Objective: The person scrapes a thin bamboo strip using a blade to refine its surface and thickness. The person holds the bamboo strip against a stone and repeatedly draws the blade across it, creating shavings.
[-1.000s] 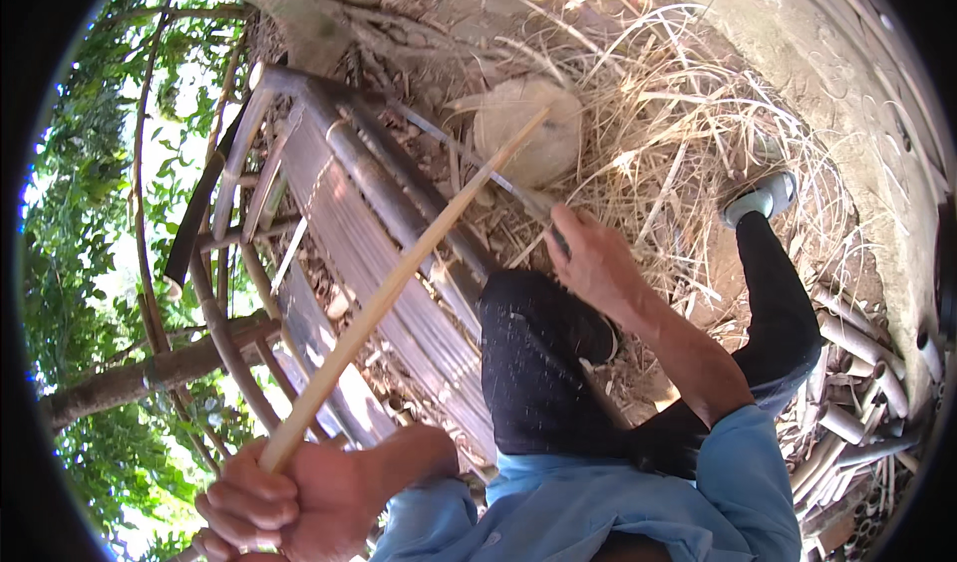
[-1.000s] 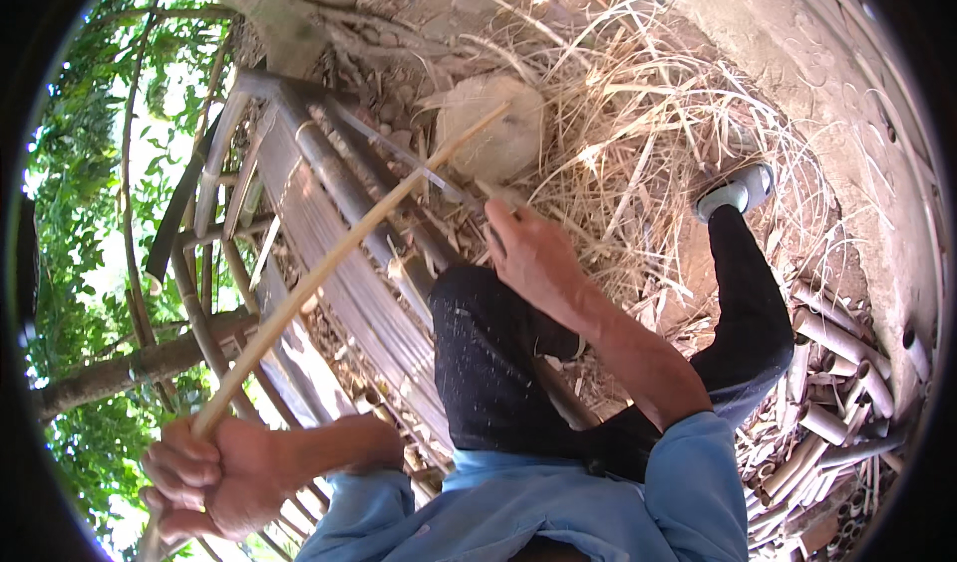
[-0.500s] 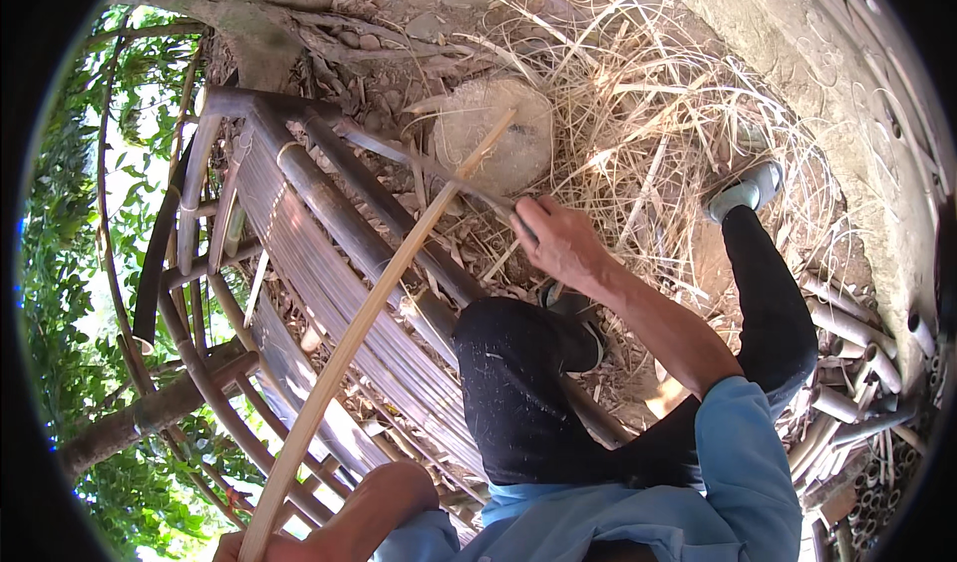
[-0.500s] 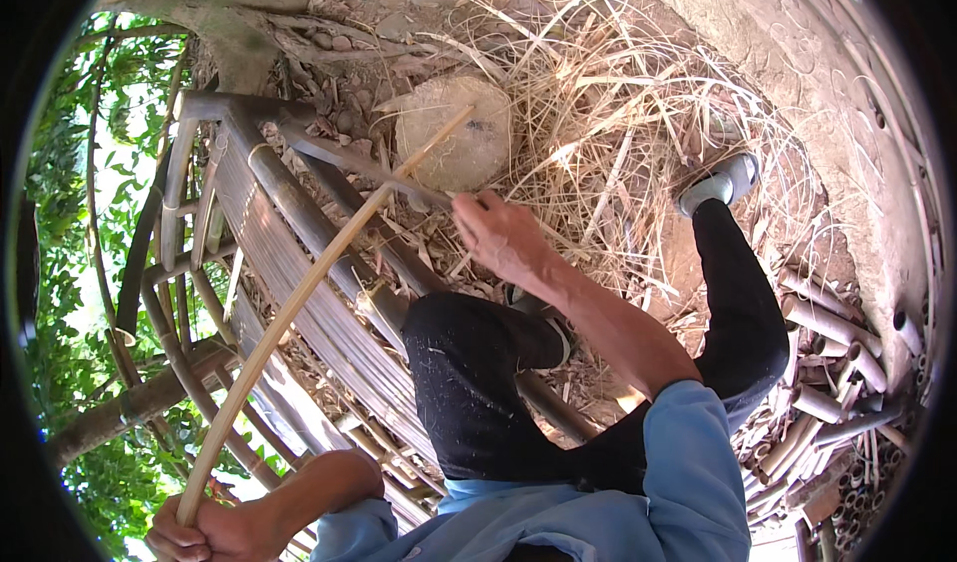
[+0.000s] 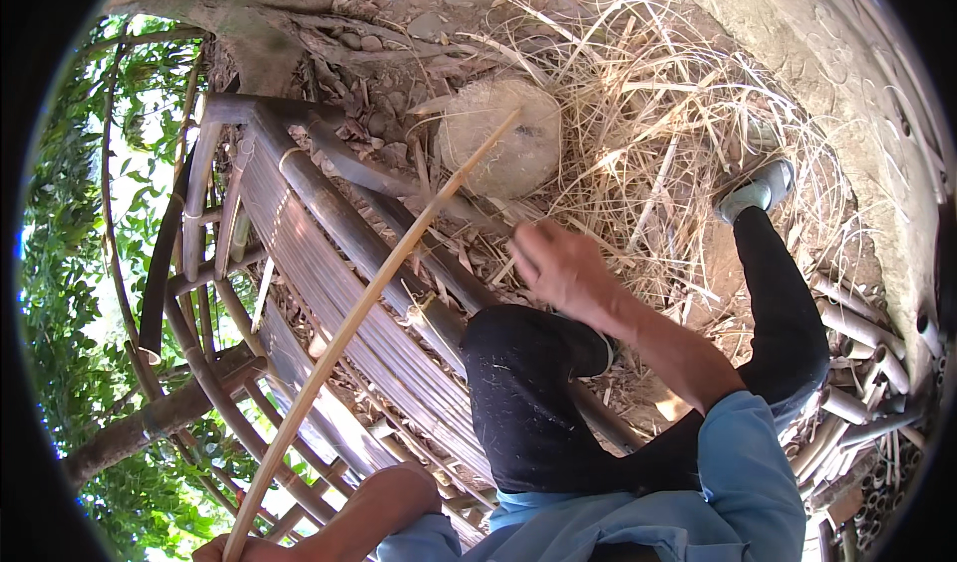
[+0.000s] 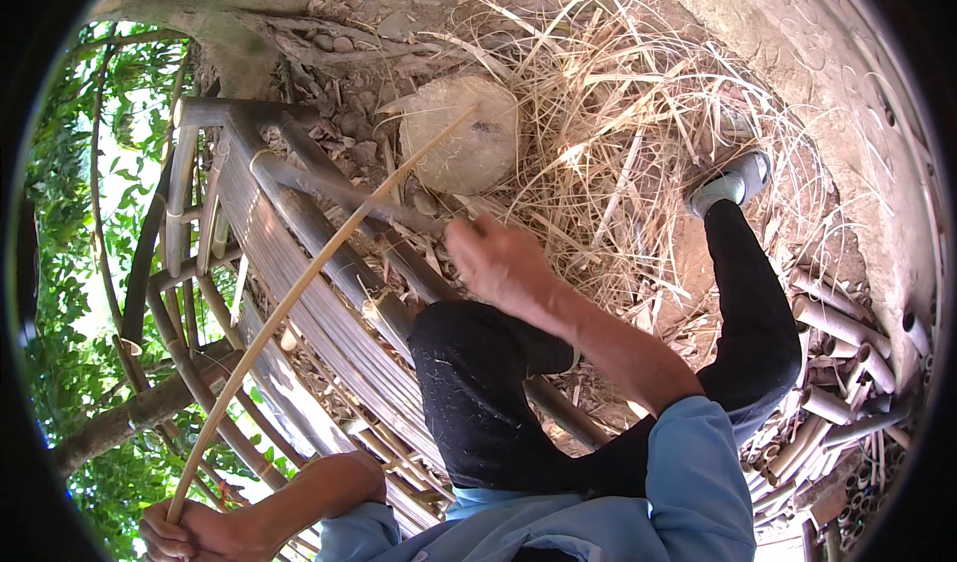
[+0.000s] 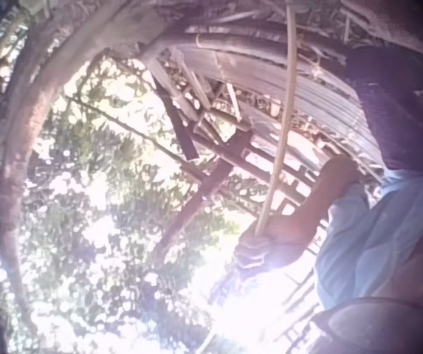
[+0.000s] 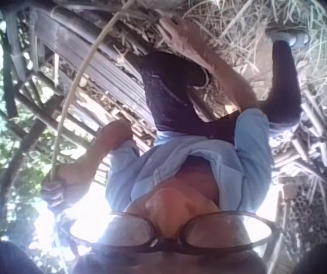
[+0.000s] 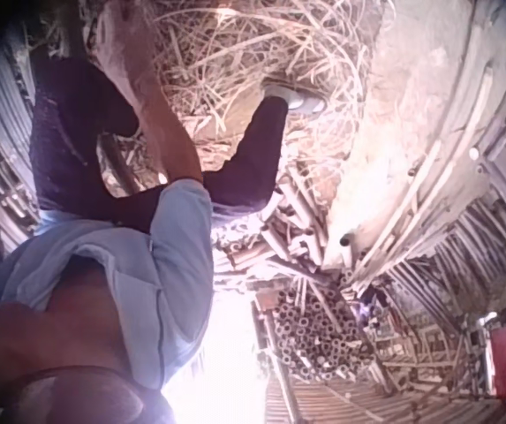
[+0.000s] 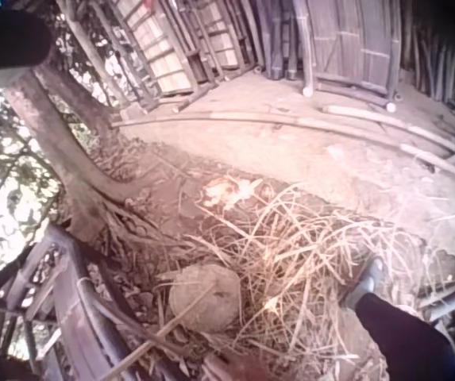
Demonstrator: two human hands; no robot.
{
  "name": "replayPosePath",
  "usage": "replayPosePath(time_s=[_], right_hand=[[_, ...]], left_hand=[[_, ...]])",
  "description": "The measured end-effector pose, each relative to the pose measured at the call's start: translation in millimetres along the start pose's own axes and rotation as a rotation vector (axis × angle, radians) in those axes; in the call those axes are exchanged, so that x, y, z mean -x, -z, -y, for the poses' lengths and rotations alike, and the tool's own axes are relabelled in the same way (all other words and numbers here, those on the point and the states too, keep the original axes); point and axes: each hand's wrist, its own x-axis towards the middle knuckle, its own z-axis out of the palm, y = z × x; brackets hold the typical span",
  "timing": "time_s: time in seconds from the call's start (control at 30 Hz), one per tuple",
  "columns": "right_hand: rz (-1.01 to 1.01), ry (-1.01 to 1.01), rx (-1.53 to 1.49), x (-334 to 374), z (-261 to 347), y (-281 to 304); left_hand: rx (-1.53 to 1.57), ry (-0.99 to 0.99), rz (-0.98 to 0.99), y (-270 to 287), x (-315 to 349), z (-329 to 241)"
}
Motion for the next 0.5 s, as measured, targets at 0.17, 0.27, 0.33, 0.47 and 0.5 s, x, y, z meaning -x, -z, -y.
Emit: replayPosePath(time_s=[0.17,0.27,0.33,0.47,0.5], right_hand=[[-0.109,-0.039,0.052,-4,-40,-17],[0.045,-0.352,0.052,-7,-116,-25],[-0.055,-0.343,0.126,10,-179,-18],[0.01,-0.62,0.038,11,-176,-2],[-0.043,-0.591,0.039,11,-159,3]], left_hand=[[-0.053,0.029,0.006,-8,-5,3],[-0.105,-0.026,0.03,-5,-9,6],[0.024,-0.022,-0.002,-4,-18,13],[-0.079,-0.133,-0.04,-12,-58,45],[-0.122,-0.069,0.016,-17,-44,68]])
